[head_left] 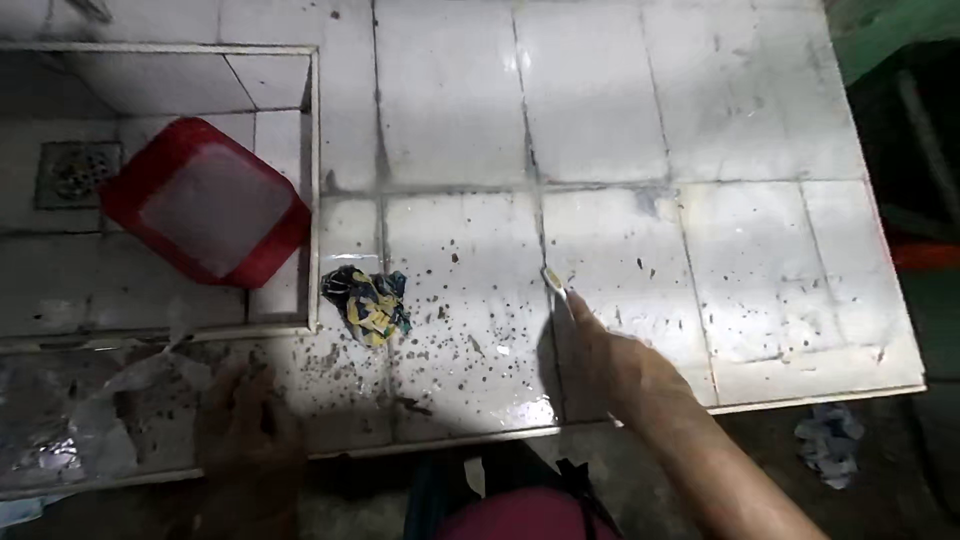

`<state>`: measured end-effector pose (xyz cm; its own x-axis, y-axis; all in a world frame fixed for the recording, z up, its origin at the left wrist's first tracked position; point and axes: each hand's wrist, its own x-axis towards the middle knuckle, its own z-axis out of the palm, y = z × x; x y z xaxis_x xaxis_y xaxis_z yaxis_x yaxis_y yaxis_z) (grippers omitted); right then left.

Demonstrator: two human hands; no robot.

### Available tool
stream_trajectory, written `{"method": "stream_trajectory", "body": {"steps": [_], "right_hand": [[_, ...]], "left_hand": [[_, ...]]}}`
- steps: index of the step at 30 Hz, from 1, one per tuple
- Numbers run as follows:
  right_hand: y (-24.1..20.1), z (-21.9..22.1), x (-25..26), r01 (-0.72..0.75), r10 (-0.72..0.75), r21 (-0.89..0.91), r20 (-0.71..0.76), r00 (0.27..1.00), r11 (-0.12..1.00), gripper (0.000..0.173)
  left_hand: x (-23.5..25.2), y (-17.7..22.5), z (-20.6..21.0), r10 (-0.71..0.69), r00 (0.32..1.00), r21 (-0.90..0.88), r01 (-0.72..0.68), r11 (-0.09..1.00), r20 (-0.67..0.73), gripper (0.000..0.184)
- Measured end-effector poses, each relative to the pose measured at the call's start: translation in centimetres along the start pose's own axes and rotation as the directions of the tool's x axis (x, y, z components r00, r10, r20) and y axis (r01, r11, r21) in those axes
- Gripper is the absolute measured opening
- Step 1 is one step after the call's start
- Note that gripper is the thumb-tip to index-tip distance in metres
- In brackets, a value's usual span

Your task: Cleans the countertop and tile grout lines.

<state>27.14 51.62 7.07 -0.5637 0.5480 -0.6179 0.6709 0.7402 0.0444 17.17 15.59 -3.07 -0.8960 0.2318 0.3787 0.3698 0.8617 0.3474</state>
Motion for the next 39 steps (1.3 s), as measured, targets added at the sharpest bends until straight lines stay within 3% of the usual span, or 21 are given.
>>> {"method": "stream_trajectory", "body": {"steps": [4,10,17,20,25,29,32,34,36,39], "right_hand": [[-0.8,-1.7,1.6,-0.013,0.015,-0.042,0.040,0.999,0.999,0.059],[-5.0,-8.2,11.6,0.099,-0.095,0.010,-0.174,0.980,0.995,0.056],[-1.8,-3.9,5.6,0.044,-0.044,0.001,-0.048,0.998,0.999,0.059],[-2.2,-5.7,7.6,0.081,-0.083,-0.037,-0.059,0.995,0.996,0.054],[-4.7,-8.8,11.4,0.206,-0.235,-0.155,-0.202,0.951,0.966,0.044],[1.0,-10.1,13.6,0.284,-0.296,-0.093,-0.156,0.942,0.954,0.048],[8.4,-11.2,15.4,0.255,-0.281,-0.173,-0.145,0.949,0.951,0.047],[11.0,-11.8,16.0,0.222,-0.254,-0.221,-0.133,0.958,0.950,0.047],[10.3,-11.6,16.2,0.252,-0.286,-0.232,-0.127,0.950,0.940,0.047],[4.9,-11.7,16.2,0.349,-0.370,-0.194,-0.083,0.925,0.917,0.048]], "left_hand": [[-0.1,0.0,0.3,0.002,0.999,-0.043,-0.004,0.999,-0.053,0.036],[0.0,0.1,0.2,0.008,0.999,-0.046,-0.011,0.999,-0.051,0.034],[-0.3,-0.5,0.4,0.036,0.998,-0.066,-0.039,0.997,-0.052,0.034],[-0.3,-0.1,0.3,0.028,0.999,-0.066,-0.031,0.997,-0.046,0.034],[-0.3,0.0,0.1,-0.009,1.000,-0.022,0.009,1.000,0.000,0.035],[0.0,0.7,-0.4,-0.050,0.998,0.004,0.049,0.999,0.041,0.035],[0.0,0.7,-0.4,-0.055,0.998,0.025,0.054,0.998,0.032,0.034],[0.0,1.1,-0.4,-0.078,0.997,0.035,0.078,0.996,-0.003,0.033],[-0.1,1.4,-0.6,-0.090,0.996,0.016,0.090,0.996,0.002,0.034],[-0.2,1.0,-0.4,-0.070,0.998,0.013,0.070,0.997,-0.004,0.036]]}}
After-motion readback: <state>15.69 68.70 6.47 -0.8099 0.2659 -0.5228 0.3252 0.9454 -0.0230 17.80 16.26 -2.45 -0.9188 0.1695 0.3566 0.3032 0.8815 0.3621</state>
